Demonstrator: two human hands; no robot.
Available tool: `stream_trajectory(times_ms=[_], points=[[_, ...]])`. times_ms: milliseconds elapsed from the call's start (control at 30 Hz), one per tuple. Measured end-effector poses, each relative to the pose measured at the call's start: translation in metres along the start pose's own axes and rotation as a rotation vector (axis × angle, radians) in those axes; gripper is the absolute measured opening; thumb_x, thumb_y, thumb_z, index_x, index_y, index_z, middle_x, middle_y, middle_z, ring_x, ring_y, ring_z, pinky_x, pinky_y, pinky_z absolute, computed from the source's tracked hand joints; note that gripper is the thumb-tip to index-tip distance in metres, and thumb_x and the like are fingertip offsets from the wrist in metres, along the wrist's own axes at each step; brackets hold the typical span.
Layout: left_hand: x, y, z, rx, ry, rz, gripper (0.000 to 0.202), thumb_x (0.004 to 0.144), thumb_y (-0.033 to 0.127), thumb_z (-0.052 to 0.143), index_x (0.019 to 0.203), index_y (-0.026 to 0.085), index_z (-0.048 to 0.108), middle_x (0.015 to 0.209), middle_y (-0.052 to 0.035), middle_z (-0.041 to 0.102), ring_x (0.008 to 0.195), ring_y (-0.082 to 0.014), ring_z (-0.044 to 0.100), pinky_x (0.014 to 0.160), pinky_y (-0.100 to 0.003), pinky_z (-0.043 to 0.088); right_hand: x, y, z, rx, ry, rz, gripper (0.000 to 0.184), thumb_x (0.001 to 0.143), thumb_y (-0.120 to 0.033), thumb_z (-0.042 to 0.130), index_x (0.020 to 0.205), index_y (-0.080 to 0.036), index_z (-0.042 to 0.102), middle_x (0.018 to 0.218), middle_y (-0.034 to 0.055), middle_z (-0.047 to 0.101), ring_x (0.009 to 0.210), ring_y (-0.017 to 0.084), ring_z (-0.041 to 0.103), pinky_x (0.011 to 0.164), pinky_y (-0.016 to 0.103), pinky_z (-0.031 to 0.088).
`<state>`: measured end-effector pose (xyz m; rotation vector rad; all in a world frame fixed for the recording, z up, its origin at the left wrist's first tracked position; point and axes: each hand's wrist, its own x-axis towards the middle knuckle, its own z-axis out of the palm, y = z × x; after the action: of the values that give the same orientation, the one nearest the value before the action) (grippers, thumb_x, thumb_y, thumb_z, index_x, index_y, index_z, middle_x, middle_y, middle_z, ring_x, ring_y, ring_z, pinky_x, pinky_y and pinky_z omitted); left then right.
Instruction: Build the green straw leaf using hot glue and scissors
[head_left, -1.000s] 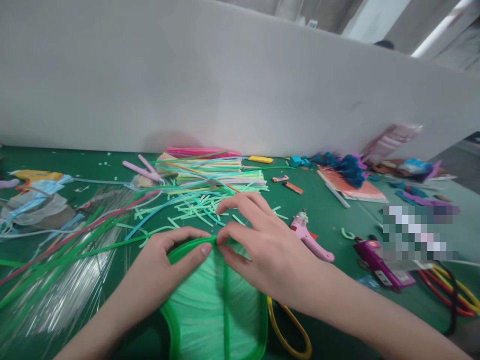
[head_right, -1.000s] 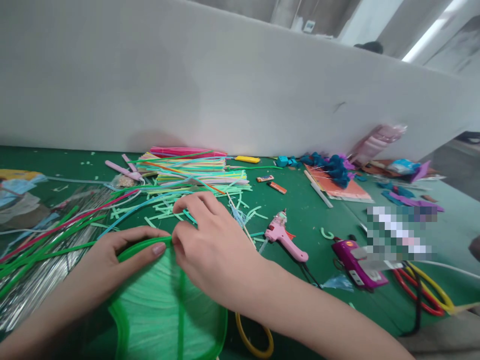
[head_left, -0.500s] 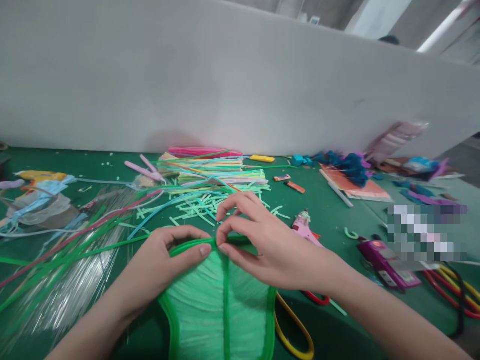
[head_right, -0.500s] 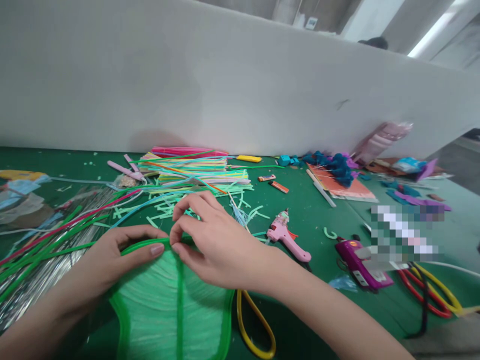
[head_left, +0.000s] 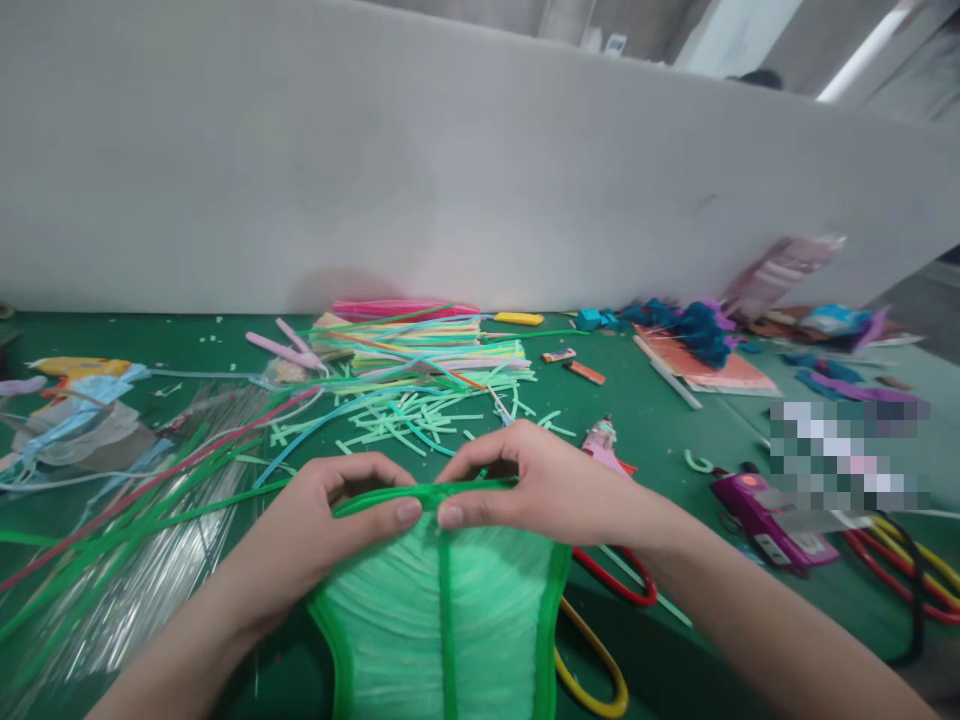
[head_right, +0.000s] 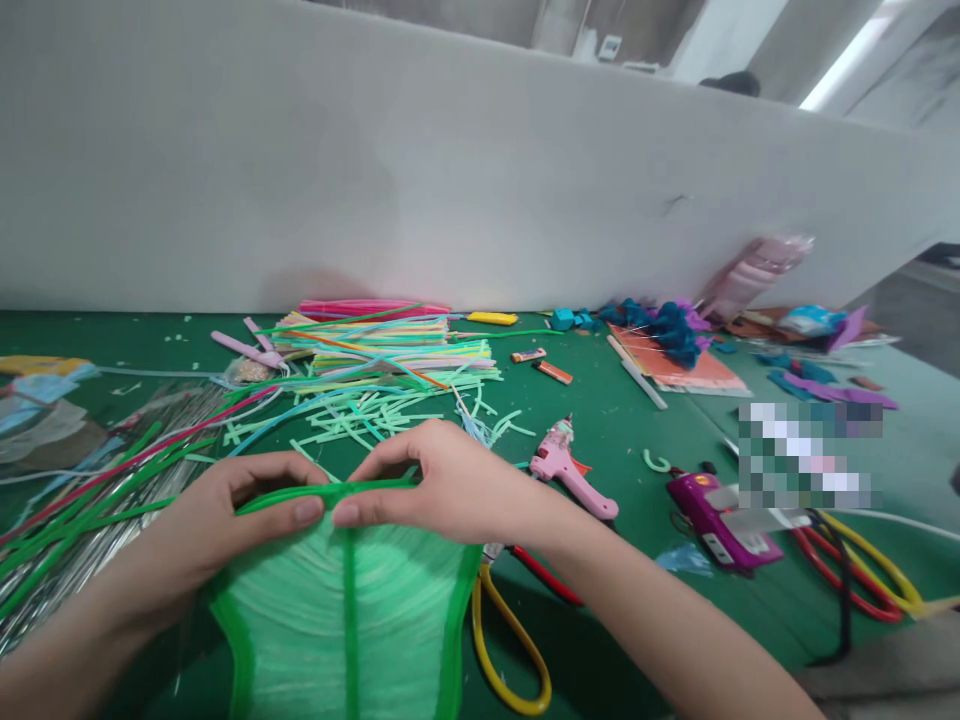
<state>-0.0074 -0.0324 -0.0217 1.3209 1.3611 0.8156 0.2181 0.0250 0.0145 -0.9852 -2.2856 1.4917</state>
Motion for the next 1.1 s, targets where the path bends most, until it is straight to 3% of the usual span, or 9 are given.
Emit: stream_trajectory(times_ms=[100,200,433,567,667,767,833,933,1100], points=[[-0.001,-0.004,-0.001,-0.022,-0.002,-0.042,0.024,0.072,0.048,0.083,0.085,0.028,0.078,0.085,0.0019,0.075,0.08,-0.0192,0.065,0.067,-0.024,0.048,-0.005,0.01,-0.007,0.046,-0.018,0.017,0.04,0.089,-0.056,0.071,0.107,-0.022,0.079,0.095,0.0004,0.077,0.084,0.016,0.066,0.069,0.025,0.047],[-0.002,-0.007,-0.002,0.001,0.009,-0.036,0.027,0.073,0.051,0.081,0.085,0.027,0.078,0.085,0.001,0.075,0.081,-0.02,0.066,0.068,-0.024,0.048,-0.009,0.014,-0.008,0.048,0.022,0.059,0.041,0.093,-0.056,0.064,0.102,-0.02,0.08,0.086,-0.0001,0.075,0.074,0.014,0.06,0.062,0.024,0.042],[-0.002,-0.001,0.002,0.137,0.023,0.02,0.033,0.076,0.058,0.076,0.085,0.026,0.076,0.085,0.0001,0.075,0.08,-0.0206,0.066,0.066,-0.025,0.048,-0.004,0.008,0.004,0.138,0.072,0.076,0.026,0.08,-0.042,0.082,0.088,-0.017,0.078,0.077,-0.0021,0.071,0.072,0.012,0.057,0.066,0.023,0.043],[-0.002,0.003,0.006,0.189,0.046,0.057,0.035,0.078,0.06,0.073,0.083,0.026,0.075,0.083,0.0003,0.075,0.078,-0.02,0.065,0.065,-0.025,0.047,-0.001,0.009,0.009,0.213,0.099,0.064,0.029,0.077,-0.043,0.084,0.079,-0.017,0.073,0.073,-0.0039,0.065,0.069,0.01,0.053,0.063,0.022,0.04],[-0.002,0.003,0.007,0.19,0.059,0.072,0.034,0.077,0.061,0.073,0.083,0.027,0.075,0.084,0.0006,0.075,0.079,-0.0205,0.066,0.067,-0.025,0.048,-0.001,0.012,0.01,0.207,0.119,0.078,0.04,0.08,-0.053,0.079,0.069,-0.018,0.064,0.062,-0.0066,0.051,0.061,0.009,0.043,0.054,0.023,0.031],[-0.002,0.0,0.006,0.187,0.071,0.061,0.036,0.076,0.062,0.074,0.083,0.027,0.075,0.083,0.0001,0.074,0.077,-0.0206,0.065,0.064,-0.026,0.047,-0.002,0.015,0.009,0.194,0.129,0.052,0.053,0.088,-0.066,0.064,0.064,-0.019,0.057,0.059,-0.0072,0.036,0.058,0.009,0.032,0.051,0.025,0.023],[-0.002,-0.004,0.007,0.175,0.075,0.049,0.037,0.075,0.063,0.074,0.083,0.027,0.075,0.083,-0.0006,0.074,0.075,-0.0208,0.065,0.061,-0.026,0.047,-0.004,0.015,0.008,0.17,0.115,0.033,0.05,0.09,-0.065,0.062,0.071,-0.019,0.064,0.063,-0.0059,0.045,0.06,0.01,0.038,0.054,0.024,0.029],[-0.001,-0.008,0.009,0.164,0.091,0.047,0.038,0.075,0.064,0.074,0.084,0.027,0.076,0.087,-0.0015,0.075,0.08,-0.0222,0.066,0.064,-0.026,0.048,-0.004,0.015,0.011,0.114,0.142,0.032,0.037,0.083,-0.056,0.076,0.08,-0.019,0.071,0.073,-0.0036,0.062,0.069,0.012,0.051,0.062,0.024,0.038],[0.002,-0.011,0.008,0.109,0.087,0.041,0.038,0.073,0.062,0.078,0.086,0.026,0.077,0.089,-0.0023,0.075,0.084,-0.0237,0.069,0.066,-0.026,0.05,-0.002,0.013,0.011,0.084,0.187,0.029,0.03,0.083,-0.049,0.077,0.079,-0.019,0.075,0.072,-0.0028,0.068,0.069,0.012,0.056,0.064,0.025,0.041]])
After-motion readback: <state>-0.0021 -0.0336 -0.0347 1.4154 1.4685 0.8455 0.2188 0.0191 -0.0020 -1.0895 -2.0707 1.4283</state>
